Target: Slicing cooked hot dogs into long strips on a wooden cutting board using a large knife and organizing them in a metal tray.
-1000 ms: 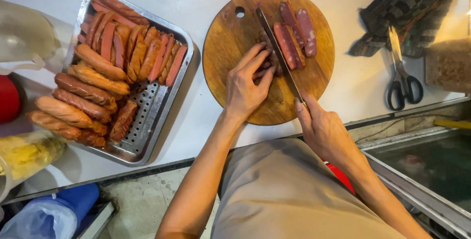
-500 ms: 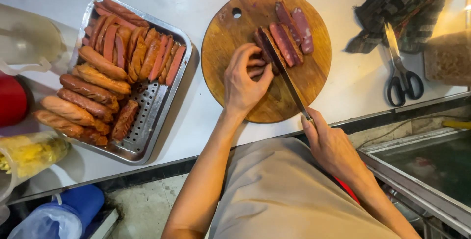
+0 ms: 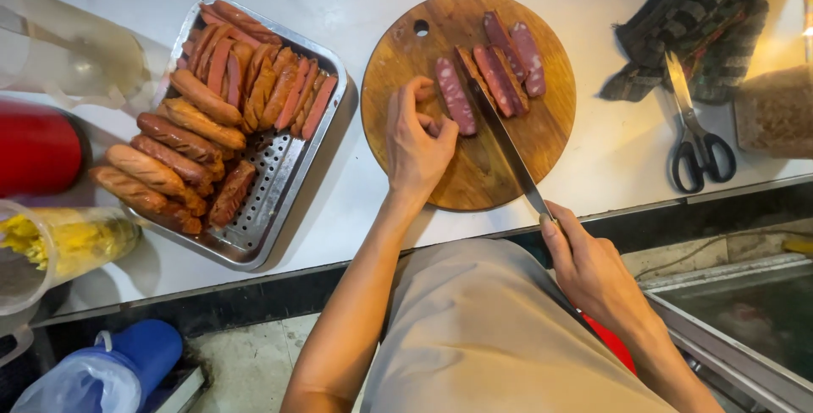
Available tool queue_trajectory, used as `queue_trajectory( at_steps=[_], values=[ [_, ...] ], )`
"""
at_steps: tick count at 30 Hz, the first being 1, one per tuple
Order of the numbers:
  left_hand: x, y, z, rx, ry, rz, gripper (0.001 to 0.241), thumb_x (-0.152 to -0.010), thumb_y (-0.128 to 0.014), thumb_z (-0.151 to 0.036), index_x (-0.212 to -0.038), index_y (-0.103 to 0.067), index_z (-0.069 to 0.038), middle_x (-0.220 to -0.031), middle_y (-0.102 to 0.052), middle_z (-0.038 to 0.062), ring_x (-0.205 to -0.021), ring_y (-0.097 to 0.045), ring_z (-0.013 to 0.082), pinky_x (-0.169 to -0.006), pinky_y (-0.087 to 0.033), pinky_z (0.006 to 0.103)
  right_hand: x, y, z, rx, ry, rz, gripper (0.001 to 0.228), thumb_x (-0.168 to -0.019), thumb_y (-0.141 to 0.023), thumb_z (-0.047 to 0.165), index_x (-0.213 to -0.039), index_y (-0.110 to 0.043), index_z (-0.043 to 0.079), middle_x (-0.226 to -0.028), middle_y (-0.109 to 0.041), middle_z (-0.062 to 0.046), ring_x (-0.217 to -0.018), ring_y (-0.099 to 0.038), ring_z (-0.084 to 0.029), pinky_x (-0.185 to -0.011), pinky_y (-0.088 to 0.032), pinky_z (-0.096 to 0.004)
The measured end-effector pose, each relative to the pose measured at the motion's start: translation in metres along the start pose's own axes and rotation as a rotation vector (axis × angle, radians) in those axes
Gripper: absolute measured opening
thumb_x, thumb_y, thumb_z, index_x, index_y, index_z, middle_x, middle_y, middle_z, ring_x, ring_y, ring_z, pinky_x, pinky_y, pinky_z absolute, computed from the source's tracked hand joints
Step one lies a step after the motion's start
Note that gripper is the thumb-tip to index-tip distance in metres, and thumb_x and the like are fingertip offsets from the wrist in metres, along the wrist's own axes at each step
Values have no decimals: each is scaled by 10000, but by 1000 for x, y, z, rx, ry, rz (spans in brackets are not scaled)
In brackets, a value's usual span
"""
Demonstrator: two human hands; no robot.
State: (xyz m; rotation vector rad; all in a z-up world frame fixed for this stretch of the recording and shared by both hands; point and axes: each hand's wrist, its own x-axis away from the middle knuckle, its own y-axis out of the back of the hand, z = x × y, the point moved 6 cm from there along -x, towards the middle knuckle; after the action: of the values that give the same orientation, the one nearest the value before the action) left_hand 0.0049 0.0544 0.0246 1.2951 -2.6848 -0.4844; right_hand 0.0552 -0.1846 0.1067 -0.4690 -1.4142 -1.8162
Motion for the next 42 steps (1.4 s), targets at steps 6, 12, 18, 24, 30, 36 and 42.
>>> queue_trajectory(
  at_steps=[6, 12, 18, 24, 30, 36, 42],
  values=[
    [6, 14, -16, 49, -52, -17, 409, -871, -752, -110, -1236, -586, -25, -1073, -627, 113, -571, -586, 101, -513, -505, 217, -15, -7, 1, 37, 126, -64, 424, -1029, -437, 330, -1399, -537, 148, -875, -761, -198, -745, -725, -405, -680, -539, -476],
    [34, 118, -23, -423, -58, -263, 163, -866, -746, -138, -1006, -729, -56, -895, -740, 69, -669, -676, 208, -628, -537, 326, -12, -4, 29, 35, 196, -60, 409, -1054, -430, 295, -1407, -546, 122, -1008, -753, -227, -874, -719, -465, -745, -541, -508],
    [73, 228, 11, -962, 172, -397, 284, -818, -776, -133, -1092, -747, -63, -1042, -722, 100, -857, -687, 331, -739, -548, 441, -20, -13, 32, 82, 187, 67, 412, -1043, -444, 304, -1399, -578, 145, -961, -769, -246, -859, -741, -447, -756, -555, -496],
    [66, 218, -5, -845, 150, -343, 237, -757, -796, -136, -951, -735, -16, -811, -711, 119, -626, -649, 327, -635, -530, 432, -24, -3, 31, 17, 128, 6, 404, -1079, -422, 300, -1411, -572, 125, -811, -723, -255, -730, -699, -405, -704, -535, -479],
    [29, 118, -36, -249, 161, -226, 412, -726, -826, -196, -1094, -740, -32, -743, -735, 36, -492, -602, 132, -504, -513, 259, -27, -3, 33, -22, 132, -21, 466, -1047, -421, 346, -1423, -557, 109, -935, -752, -223, -829, -733, -387, -755, -552, -460],
    [10, 11, -14, -79, 228, -182, 437, -729, -809, -242, -1142, -715, -134, -827, -750, 95, -693, -760, 263, -678, -591, 400, -34, -5, 36, -59, 144, 18, 506, -1064, -353, 447, -1491, -519, 233, -1003, -720, -361, -1092, -630, -590, -998, -472, -666],
    [15, 0, -1, 219, 312, -84, 331, -894, -730, -160, -1208, -701, -60, -948, -774, 156, -764, -783, 237, -670, -632, 333, -38, -3, 42, -90, 179, 5, 513, -1069, -363, 438, -1497, -518, 200, -976, -708, -372, -1047, -646, -595, -950, -491, -678]
  ],
)
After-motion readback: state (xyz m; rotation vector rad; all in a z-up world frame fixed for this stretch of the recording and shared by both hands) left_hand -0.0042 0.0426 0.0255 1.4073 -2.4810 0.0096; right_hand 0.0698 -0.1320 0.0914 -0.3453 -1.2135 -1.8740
